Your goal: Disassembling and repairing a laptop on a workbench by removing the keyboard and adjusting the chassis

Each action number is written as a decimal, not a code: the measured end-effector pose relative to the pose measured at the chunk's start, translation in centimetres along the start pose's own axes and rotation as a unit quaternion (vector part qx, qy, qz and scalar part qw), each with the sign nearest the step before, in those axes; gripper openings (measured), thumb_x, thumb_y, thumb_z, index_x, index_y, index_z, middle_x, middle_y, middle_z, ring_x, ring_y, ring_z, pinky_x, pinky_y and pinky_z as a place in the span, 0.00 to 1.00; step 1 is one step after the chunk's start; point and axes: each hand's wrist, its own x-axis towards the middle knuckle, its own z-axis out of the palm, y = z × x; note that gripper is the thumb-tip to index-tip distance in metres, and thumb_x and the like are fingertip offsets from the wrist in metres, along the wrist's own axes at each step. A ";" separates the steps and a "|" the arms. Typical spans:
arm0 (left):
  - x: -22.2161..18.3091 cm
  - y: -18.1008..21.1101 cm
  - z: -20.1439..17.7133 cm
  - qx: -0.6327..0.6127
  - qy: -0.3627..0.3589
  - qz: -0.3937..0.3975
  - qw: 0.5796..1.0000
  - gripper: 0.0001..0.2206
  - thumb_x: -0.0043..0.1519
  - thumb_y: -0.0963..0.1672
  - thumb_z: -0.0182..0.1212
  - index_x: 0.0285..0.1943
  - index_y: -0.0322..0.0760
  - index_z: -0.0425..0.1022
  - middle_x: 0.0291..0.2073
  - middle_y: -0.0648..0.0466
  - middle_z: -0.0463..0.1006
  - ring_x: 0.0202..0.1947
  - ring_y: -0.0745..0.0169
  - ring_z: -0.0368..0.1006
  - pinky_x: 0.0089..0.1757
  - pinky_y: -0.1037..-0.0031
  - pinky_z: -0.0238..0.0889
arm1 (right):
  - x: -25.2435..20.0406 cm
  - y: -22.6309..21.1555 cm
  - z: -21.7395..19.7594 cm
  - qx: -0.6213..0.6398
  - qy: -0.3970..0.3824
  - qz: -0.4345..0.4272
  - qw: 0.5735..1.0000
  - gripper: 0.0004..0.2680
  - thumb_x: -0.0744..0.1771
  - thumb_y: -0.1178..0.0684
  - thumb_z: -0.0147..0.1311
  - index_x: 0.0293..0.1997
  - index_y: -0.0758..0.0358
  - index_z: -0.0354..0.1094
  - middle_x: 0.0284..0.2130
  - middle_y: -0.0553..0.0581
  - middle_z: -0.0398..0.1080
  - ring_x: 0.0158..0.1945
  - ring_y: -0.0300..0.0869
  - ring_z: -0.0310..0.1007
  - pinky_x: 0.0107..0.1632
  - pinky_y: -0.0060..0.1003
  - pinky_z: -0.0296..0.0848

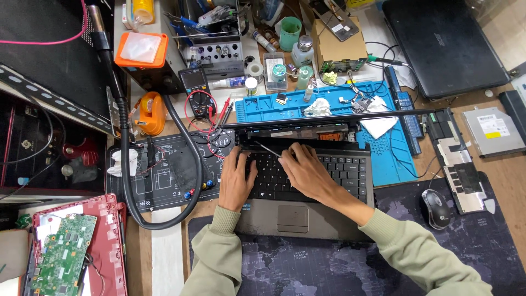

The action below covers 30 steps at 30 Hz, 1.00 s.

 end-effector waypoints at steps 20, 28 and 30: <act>-0.4 -0.5 -1.0 0.013 -0.037 -0.022 0.999 0.09 0.71 0.47 0.53 0.58 0.47 0.72 0.56 0.48 0.67 0.51 0.47 0.72 0.46 0.63 0.63 | 0.3 2.6 1.1 0.019 -0.056 -0.053 0.997 0.06 0.73 0.50 0.39 0.47 0.53 0.63 0.34 0.55 0.62 0.38 0.49 0.70 0.48 0.48 0.66; -0.6 -0.8 -0.8 -0.008 -0.055 -0.053 0.997 0.14 0.72 0.51 0.48 0.63 0.50 0.71 0.57 0.50 0.68 0.52 0.51 0.70 0.48 0.65 0.60 | 0.2 2.8 0.9 0.027 -0.056 -0.061 0.996 0.07 0.73 0.50 0.38 0.47 0.55 0.64 0.34 0.58 0.65 0.39 0.52 0.71 0.44 0.47 0.68; -0.4 -0.8 -0.9 -0.033 -0.070 -0.068 0.995 0.14 0.73 0.51 0.46 0.63 0.51 0.70 0.58 0.51 0.67 0.52 0.50 0.68 0.49 0.64 0.58 | 0.5 2.7 0.5 0.044 -0.062 -0.059 0.995 0.07 0.73 0.50 0.39 0.46 0.55 0.64 0.33 0.58 0.66 0.40 0.52 0.72 0.44 0.48 0.69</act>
